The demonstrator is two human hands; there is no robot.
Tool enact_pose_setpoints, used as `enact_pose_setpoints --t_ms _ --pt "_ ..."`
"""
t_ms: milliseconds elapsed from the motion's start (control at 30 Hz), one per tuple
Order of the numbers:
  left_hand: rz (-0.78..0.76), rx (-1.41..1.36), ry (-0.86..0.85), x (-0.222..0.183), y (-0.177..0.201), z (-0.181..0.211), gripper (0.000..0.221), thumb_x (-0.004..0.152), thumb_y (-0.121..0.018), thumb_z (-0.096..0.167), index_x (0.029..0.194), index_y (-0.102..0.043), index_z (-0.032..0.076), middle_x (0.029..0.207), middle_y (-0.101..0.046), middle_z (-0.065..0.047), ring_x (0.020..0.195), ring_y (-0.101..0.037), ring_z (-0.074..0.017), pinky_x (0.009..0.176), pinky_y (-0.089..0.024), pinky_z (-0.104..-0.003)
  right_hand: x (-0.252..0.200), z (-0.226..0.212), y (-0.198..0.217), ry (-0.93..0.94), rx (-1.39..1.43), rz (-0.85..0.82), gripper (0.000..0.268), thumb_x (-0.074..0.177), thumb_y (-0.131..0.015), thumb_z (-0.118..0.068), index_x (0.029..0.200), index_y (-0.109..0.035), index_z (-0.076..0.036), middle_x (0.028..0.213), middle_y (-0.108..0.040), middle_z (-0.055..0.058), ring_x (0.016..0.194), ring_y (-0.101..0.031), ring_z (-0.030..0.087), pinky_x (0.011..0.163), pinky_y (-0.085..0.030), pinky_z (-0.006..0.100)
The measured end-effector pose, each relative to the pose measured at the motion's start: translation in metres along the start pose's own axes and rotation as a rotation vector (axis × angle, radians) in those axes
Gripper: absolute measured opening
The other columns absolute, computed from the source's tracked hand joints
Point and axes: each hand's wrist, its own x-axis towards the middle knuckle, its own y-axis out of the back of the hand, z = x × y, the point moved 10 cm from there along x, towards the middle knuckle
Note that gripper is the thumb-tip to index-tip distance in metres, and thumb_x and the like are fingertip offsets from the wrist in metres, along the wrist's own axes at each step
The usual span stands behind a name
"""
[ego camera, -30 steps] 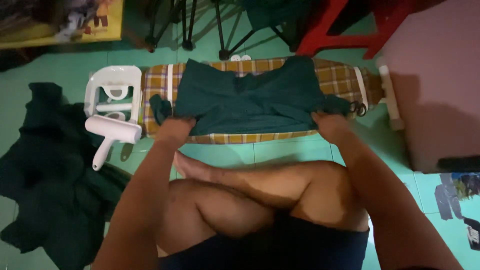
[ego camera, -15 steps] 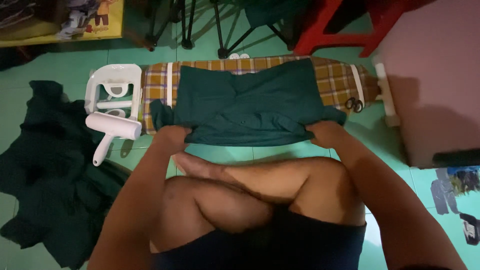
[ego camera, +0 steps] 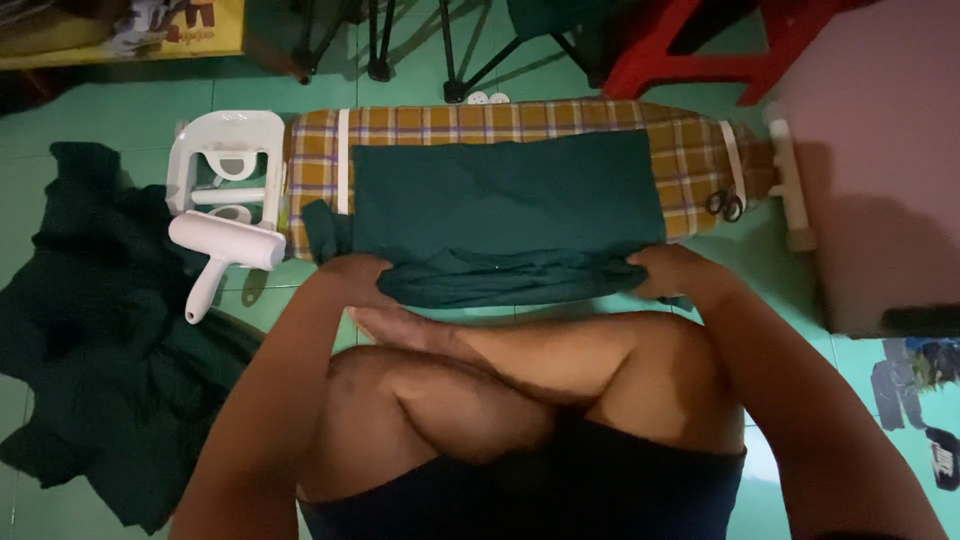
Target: Cleaning a t-shirt with a lint roller and folding it on an ironing board
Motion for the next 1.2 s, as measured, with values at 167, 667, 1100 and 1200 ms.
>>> enact_pose_setpoints --t_ms 167,667,1100,1200 --pt "0.102 -0.502 -0.04 0.0 0.006 -0.007 0.09 0.091 -0.062 0.065 0.152 -0.05 0.0 0.156 -0.046 -0.029 0.146 -0.039 -0.051 0.125 -0.032 -0.06 -0.059 -0.043 0.042 -0.004 0.88 0.193 0.086 0.083 -0.086 -0.032 0.143 -0.048 0.017 0.154 -0.039 0.043 0.145 -0.032 0.06 0.126 -0.029 0.061" --pt "0.761 -0.831 -0.126 0.02 0.107 -0.097 0.027 0.097 -0.083 0.034 0.11 -0.077 0.01 0.096 -0.077 -0.012 0.087 -0.067 -0.0181 0.077 -0.054 -0.039 -0.022 0.055 0.142 -0.105 0.755 0.692 0.04 0.098 -0.077 -0.035 0.125 -0.069 -0.007 0.124 -0.071 0.014 0.124 -0.062 0.033 0.109 -0.044 0.052" --pt "0.909 -0.437 -0.013 0.098 0.137 -0.123 0.025 0.113 -0.068 0.033 0.112 -0.074 0.009 0.082 -0.067 -0.019 0.074 -0.063 -0.0466 0.071 -0.055 -0.039 0.03 0.049 0.189 -0.138 0.458 0.979 0.029 0.113 -0.05 -0.016 0.111 -0.069 0.005 0.108 -0.07 0.033 0.103 -0.066 0.048 0.092 -0.052 0.056" --pt "1.106 -0.276 -0.115 0.112 0.134 -0.138 0.022 0.108 -0.076 0.04 0.106 -0.074 0.019 0.077 -0.069 -0.012 0.078 -0.071 -0.0352 0.065 -0.049 -0.039 0.046 0.055 0.185 -0.051 0.444 1.009 0.02 0.111 -0.053 -0.014 0.112 -0.067 0.002 0.107 -0.069 0.031 0.105 -0.066 0.048 0.089 -0.054 0.056"
